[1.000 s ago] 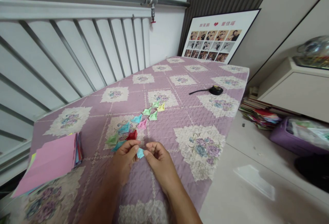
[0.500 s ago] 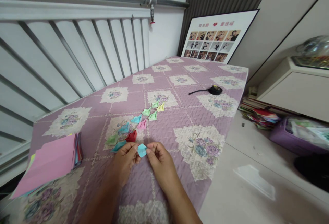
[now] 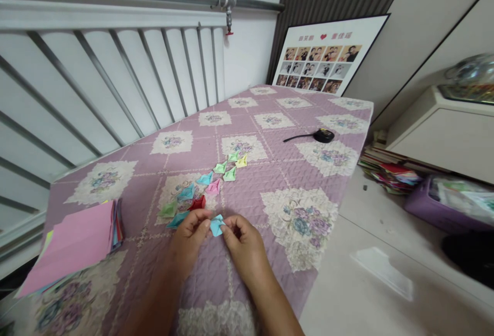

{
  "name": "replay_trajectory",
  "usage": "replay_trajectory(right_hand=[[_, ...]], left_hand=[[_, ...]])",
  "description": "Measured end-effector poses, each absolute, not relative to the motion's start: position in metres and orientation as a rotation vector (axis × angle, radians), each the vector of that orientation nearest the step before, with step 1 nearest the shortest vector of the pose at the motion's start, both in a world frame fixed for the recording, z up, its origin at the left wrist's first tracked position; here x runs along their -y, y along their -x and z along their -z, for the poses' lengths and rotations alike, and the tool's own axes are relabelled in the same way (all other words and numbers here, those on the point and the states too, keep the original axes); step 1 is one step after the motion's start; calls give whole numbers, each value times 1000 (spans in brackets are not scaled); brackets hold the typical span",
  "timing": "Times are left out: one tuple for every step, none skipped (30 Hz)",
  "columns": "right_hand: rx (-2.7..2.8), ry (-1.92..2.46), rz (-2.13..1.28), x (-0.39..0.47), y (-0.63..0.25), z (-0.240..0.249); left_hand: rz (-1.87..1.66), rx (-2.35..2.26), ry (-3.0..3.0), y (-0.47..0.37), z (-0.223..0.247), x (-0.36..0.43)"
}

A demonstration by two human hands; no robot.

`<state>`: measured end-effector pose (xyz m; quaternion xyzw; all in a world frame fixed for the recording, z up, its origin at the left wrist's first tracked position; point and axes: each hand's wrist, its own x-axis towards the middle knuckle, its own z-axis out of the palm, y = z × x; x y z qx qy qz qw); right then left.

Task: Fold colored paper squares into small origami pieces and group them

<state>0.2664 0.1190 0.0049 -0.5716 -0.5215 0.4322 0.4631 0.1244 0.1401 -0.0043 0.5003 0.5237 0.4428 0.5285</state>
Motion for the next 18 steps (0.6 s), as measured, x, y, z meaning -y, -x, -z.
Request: replay_trajectory(right_hand=[[1279,1411,-1063,-119,-267,-4],[1279,1413,-1068,-120,-268,-4],[1284,1412,-1078,-120,-268,-4],[1291,1409,-1089,-121,-269,-3],[1298,1407,-1097,-121,-269,-3],[1305,1406,-1095,-121,-269,-3],[1311,1403,-1083,-122,-270,-3],[1315,1399,-1065,-122,-270,-3],[1314,1396,-1047,-122,-270,-3],[1307,1388,-1033,-122,-271,-3],[1292,1376,-1032,-121,-271,-3],[1272,1361,-1042,-121,-271,-3],[1244,1345,-1062,-121,-272,-3],[1212,1331,-1084,-121,-272,-2],[1179,1319,-1103,-121,-272,-1],[1149,1312,-1118,-121,-272,0],[1124,1308,-1128,-121,-272,1],[1106,1306,-1132,-121,-271,2]], left_hand=[[-1045,-1259,-1242,-125,2,-140],[-1030,-1265,-1278,-125,0,-139],[-1017,-1269,-1301,-125,-2,-139],[-1008,-1271,-1313,-126,-3,-139],[-1005,-1272,-1319,-126,-4,-139],[-1001,-1274,-1323,-126,-4,-139],[-992,-1277,-1331,-125,-4,-139],[-984,-1283,-1338,-125,-3,-139],[-979,-1292,-1343,-125,-3,-139],[-979,-1299,-1348,-125,-2,-139],[-980,-1301,-1349,-124,-1,-139],[-983,-1299,-1346,-124,0,-139],[-986,-1296,-1337,-124,1,-139],[-987,-1293,-1326,-124,3,-139],[-988,-1293,-1311,-124,4,-140],[-991,-1295,-1292,-124,6,-140],[-997,-1294,-1276,-124,7,-140],[-1002,-1288,-1262,-124,8,-140]])
